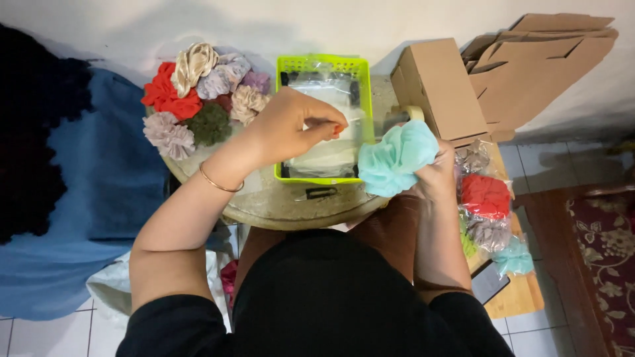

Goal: The person places individual fabric scrunchies into small clear plastic bags by hand, using scissors to trim loose threads from the fabric before sealing them.

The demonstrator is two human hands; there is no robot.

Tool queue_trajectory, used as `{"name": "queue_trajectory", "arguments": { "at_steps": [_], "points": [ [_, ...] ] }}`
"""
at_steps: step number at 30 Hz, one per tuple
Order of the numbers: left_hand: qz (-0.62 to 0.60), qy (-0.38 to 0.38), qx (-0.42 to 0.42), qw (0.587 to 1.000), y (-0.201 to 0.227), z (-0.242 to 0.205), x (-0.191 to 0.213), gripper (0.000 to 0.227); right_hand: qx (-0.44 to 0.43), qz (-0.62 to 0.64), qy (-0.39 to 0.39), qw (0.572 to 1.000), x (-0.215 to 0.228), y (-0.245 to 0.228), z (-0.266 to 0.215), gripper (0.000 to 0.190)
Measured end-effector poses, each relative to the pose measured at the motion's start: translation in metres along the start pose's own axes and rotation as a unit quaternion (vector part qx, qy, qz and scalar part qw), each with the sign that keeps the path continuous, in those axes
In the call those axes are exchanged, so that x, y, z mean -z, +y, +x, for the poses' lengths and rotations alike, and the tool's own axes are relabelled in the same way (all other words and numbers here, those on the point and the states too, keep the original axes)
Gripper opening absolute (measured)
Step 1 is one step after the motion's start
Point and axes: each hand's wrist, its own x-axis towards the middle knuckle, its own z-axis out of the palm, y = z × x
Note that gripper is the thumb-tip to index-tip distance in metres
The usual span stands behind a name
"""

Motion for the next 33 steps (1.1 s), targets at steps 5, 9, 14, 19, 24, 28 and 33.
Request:
{"name": "queue_trajectory", "arguments": {
  "at_steps": [5,9,14,19,24,28,33],
  "points": [
    [-0.074,0.044,0.037,0.996,-0.020,-0.009,0.005,0.021,0.035,-0.013,-0.028,0.999,0.001,0.002,0.002,0.032],
    [-0.086,0.072,0.057,0.992,-0.012,-0.019,0.010,0.031,0.074,-0.055,-0.058,0.994,0.017,-0.001,0.003,0.050],
    [-0.039,0.088,0.066,0.993,0.007,-0.028,0.009,0.042,0.132,-0.126,-0.183,0.966,0.015,-0.016,0.000,0.051],
    [-0.004,0.066,0.084,0.994,0.024,-0.036,0.007,0.049,0.197,-0.206,-0.279,0.917,-0.023,-0.048,0.008,0.035],
    [0.025,0.036,0.016,0.999,0.022,-0.040,0.009,0.032,0.132,-0.276,-0.368,0.878,-0.048,-0.068,0.008,0.029],
    [0.069,-0.016,0.009,0.997,0.041,-0.036,0.022,0.012,0.125,-0.280,-0.353,0.884,-0.046,-0.056,0.006,0.022],
    [0.375,-0.029,-0.090,0.922,0.058,-0.045,0.019,0.045,0.119,-0.283,-0.366,0.878,-0.051,-0.057,0.013,0.019]
  ]
}}
